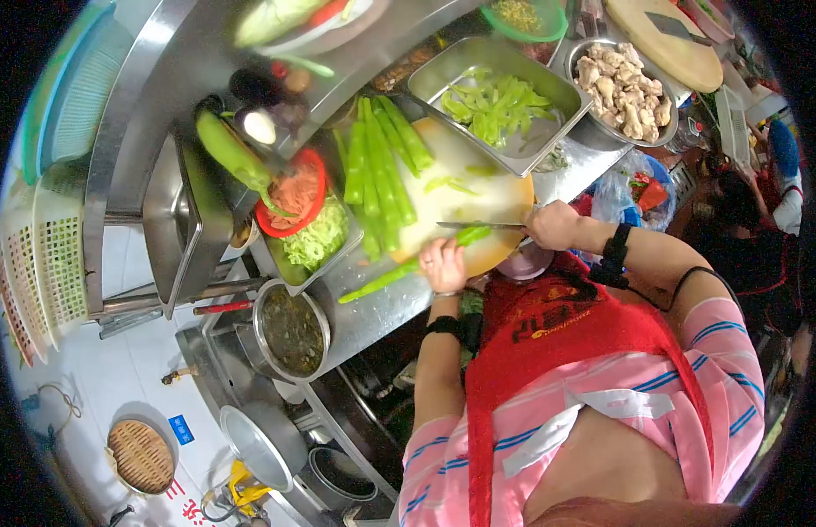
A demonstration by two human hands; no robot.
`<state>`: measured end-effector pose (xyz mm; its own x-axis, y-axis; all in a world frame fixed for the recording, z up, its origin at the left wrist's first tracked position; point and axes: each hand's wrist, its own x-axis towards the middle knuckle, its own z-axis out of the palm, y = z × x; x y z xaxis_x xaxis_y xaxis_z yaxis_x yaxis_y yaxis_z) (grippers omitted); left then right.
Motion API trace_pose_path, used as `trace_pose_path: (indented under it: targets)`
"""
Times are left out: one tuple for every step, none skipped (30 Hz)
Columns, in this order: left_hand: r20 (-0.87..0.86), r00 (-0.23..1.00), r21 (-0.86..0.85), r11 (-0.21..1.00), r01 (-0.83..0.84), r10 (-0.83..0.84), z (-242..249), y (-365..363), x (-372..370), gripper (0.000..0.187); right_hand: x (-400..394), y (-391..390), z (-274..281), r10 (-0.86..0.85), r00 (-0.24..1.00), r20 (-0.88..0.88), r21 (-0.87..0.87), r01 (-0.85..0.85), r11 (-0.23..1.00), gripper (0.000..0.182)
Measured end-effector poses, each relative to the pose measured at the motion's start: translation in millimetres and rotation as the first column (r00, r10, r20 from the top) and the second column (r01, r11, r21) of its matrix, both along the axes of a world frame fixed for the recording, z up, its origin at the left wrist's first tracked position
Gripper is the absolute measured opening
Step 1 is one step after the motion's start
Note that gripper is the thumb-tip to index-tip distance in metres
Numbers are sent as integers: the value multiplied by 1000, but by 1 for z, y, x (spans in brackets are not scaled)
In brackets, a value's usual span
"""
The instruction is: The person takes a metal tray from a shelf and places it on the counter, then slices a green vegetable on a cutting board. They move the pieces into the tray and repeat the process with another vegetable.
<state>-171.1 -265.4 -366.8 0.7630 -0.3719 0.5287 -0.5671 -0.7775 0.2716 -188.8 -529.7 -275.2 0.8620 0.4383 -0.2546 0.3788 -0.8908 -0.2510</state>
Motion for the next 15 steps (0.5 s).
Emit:
trace_pose_path:
  targets:
    - [-2,1000,1,1000,2,-2,-2,1,-1,25,0,2,7,-12,993,-121,-66,4,998,22]
    - [17,1000,-26,1000,4,-3,-4,2,0,25,-2,2,6,-14,992,-123,-66,6,998,22]
    - [38,999,-56,998,4,-1,-6,1,2,25,-3,0,4,22,999,-40,-38,-23,999,24]
    - [36,999,-59,998,2,0,-8,2,2,25,-4,0,0,57,997,42,-10,-56,998,30]
    - [10,1000,-55,998,14,-13,-7,3,1,24,-6,1,-4,56,998,39,-12,-56,998,30]
    - [-16,999,-53,998,30,-31,-6,3,1,24,-8,3,-10,6,1000,-3,15,-6,1000,30]
    - [-15,999,-62,997,40,-41,-5,3,2,24,-9,1,-14,-48,998,-43,37,49,998,30]
    - [-5,1000,-39,999,23,-23,-5,4,1,23,-8,-1,-18,-63,997,-41,23,64,998,30]
    - [6,1000,-20,1000,12,-12,-6,2,1,23,-6,-3,-19,-66,997,-33,70,69,995,30]
    - [3,1000,-38,999,8,-8,-9,2,1,21,-6,-6,-18,-74,997,-27,119,77,990,29]
    - [-1,1000,-45,998,31,-31,-9,1,-1,21,-8,-7,-11,-98,995,-30,111,101,989,29]
    - [0,1000,-42,999,27,-27,-6,1,-1,21,-7,-7,1,-88,994,-57,78,92,993,28]
    - [2,1000,-36,999,10,-10,-5,2,1,21,-5,-6,10,-67,994,-84,49,71,996,27]
    - [6,1000,-17,1000,13,-12,-5,2,1,22,-7,-6,13,-49,997,-61,81,54,995,26]
    - [6,1000,-11,1000,-4,4,-5,2,2,22,-7,-4,10,-32,998,-61,87,38,996,26]
